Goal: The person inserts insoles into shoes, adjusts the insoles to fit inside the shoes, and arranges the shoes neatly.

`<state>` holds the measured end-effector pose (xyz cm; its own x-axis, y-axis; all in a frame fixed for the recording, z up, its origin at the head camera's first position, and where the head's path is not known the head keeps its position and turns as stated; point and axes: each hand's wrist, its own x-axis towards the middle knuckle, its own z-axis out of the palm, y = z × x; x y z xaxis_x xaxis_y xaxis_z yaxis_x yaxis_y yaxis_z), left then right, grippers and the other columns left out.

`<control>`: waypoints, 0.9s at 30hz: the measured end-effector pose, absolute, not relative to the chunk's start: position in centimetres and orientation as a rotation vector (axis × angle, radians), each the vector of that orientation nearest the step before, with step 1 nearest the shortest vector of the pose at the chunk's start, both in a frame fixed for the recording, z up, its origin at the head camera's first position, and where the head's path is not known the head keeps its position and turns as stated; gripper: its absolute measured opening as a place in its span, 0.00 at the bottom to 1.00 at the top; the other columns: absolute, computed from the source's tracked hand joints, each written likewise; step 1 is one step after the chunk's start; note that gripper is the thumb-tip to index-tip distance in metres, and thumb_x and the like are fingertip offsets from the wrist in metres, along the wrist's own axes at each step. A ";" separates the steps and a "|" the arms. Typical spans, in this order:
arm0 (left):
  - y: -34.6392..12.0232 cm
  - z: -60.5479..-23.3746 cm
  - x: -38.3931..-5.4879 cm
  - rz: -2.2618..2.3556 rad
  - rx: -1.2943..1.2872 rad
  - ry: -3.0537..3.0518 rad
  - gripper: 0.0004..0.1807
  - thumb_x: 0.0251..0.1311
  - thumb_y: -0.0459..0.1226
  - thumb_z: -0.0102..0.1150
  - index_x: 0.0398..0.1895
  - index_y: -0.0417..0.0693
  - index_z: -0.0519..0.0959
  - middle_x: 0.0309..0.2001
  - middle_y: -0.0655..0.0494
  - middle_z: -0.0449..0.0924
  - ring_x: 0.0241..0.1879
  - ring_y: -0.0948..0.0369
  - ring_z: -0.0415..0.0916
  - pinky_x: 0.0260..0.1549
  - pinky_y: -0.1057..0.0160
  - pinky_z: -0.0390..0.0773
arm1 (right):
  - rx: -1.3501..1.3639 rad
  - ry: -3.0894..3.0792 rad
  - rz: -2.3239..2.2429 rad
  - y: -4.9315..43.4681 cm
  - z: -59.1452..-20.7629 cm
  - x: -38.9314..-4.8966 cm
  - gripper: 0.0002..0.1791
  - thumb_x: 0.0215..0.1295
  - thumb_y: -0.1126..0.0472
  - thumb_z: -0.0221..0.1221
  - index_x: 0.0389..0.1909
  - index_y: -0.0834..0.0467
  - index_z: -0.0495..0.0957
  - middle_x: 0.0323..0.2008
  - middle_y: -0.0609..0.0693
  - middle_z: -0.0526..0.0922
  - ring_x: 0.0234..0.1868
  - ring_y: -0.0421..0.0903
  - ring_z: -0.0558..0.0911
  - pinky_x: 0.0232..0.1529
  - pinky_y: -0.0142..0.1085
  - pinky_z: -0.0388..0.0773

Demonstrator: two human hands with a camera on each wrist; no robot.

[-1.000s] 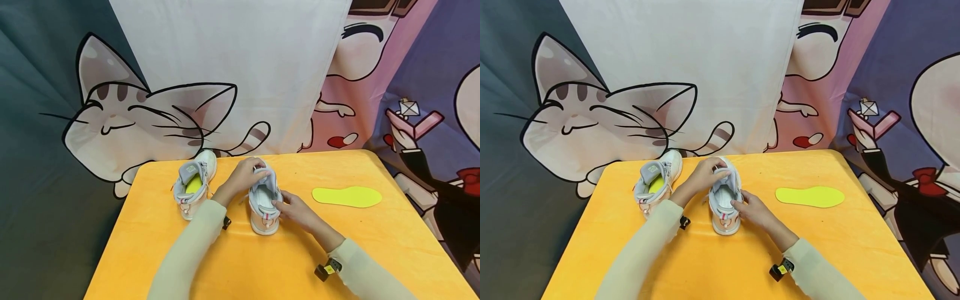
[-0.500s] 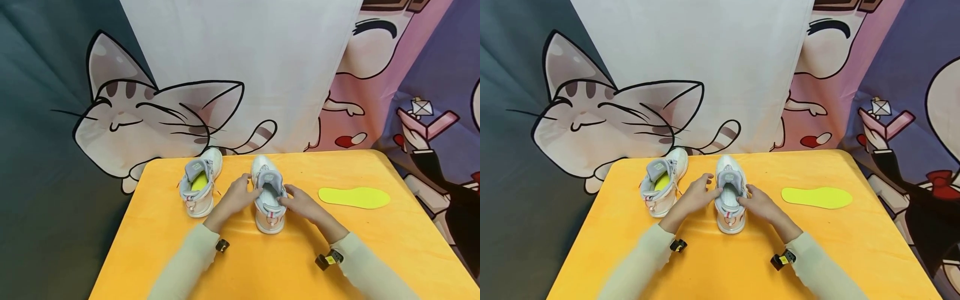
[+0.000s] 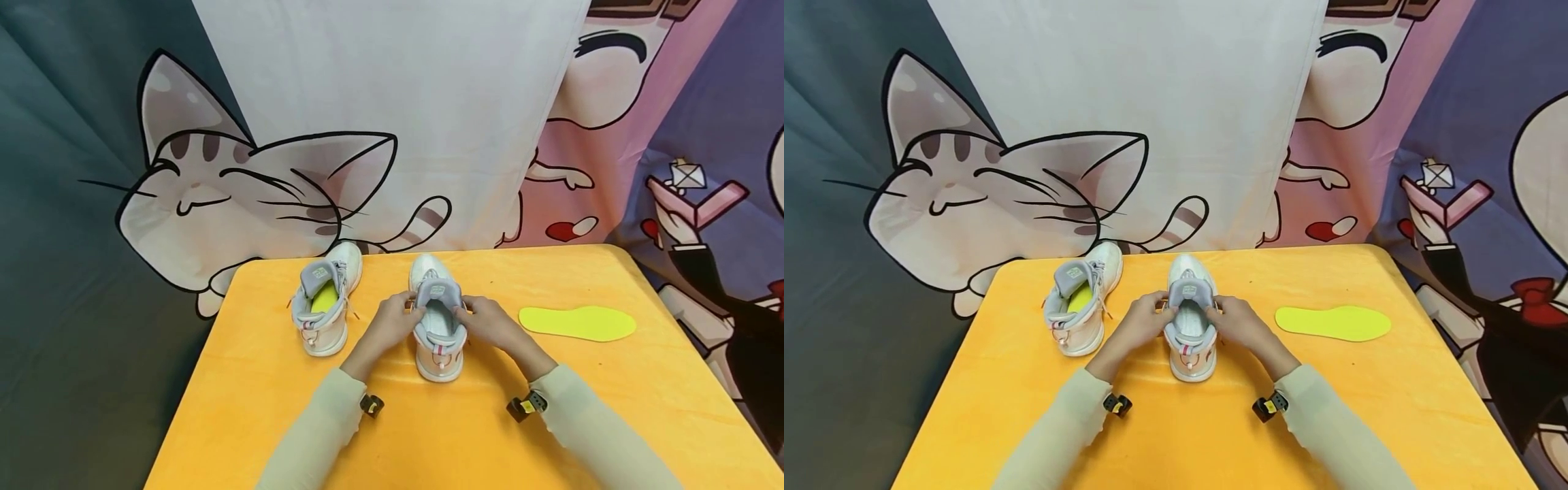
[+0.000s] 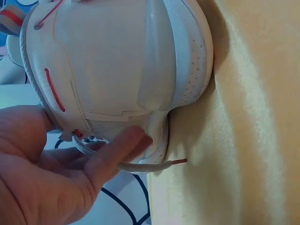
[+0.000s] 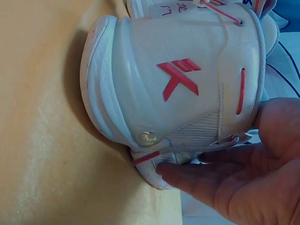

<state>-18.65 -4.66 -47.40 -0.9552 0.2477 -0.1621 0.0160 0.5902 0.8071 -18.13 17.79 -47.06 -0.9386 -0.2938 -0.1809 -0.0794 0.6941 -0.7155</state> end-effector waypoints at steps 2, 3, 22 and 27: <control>-4.7 -47.4 -18.7 1.326 0.245 2.544 0.24 0.74 0.41 0.56 0.69 0.40 0.75 0.59 0.43 0.83 0.43 0.58 0.81 0.43 0.59 0.83 | -0.308 2.626 -1.092 18.0 -47.1 -18.2 0.22 0.79 0.55 0.51 0.62 0.64 0.79 0.40 0.57 0.86 0.31 0.46 0.77 0.30 0.37 0.72; -4.8 -47.5 -18.6 1.344 0.256 2.531 0.24 0.75 0.41 0.55 0.69 0.40 0.76 0.56 0.43 0.84 0.38 0.59 0.81 0.38 0.61 0.83 | -0.311 2.627 -1.095 18.1 -47.2 -18.2 0.21 0.79 0.56 0.51 0.62 0.64 0.79 0.37 0.56 0.85 0.28 0.45 0.74 0.29 0.36 0.70; -4.9 -48.8 -17.9 1.546 0.172 2.433 0.23 0.77 0.42 0.53 0.70 0.44 0.75 0.40 0.45 0.85 0.24 0.51 0.83 0.22 0.61 0.83 | -0.246 2.518 -1.280 18.4 -48.1 -17.7 0.19 0.79 0.57 0.52 0.58 0.64 0.80 0.34 0.56 0.83 0.31 0.45 0.77 0.30 0.34 0.73; -4.5 -48.6 -17.9 1.553 0.156 2.449 0.23 0.77 0.43 0.53 0.71 0.45 0.75 0.50 0.43 0.85 0.24 0.51 0.83 0.20 0.66 0.80 | -0.227 2.539 -1.300 18.2 -48.0 -17.6 0.17 0.79 0.57 0.52 0.55 0.65 0.81 0.35 0.58 0.83 0.29 0.47 0.78 0.28 0.33 0.73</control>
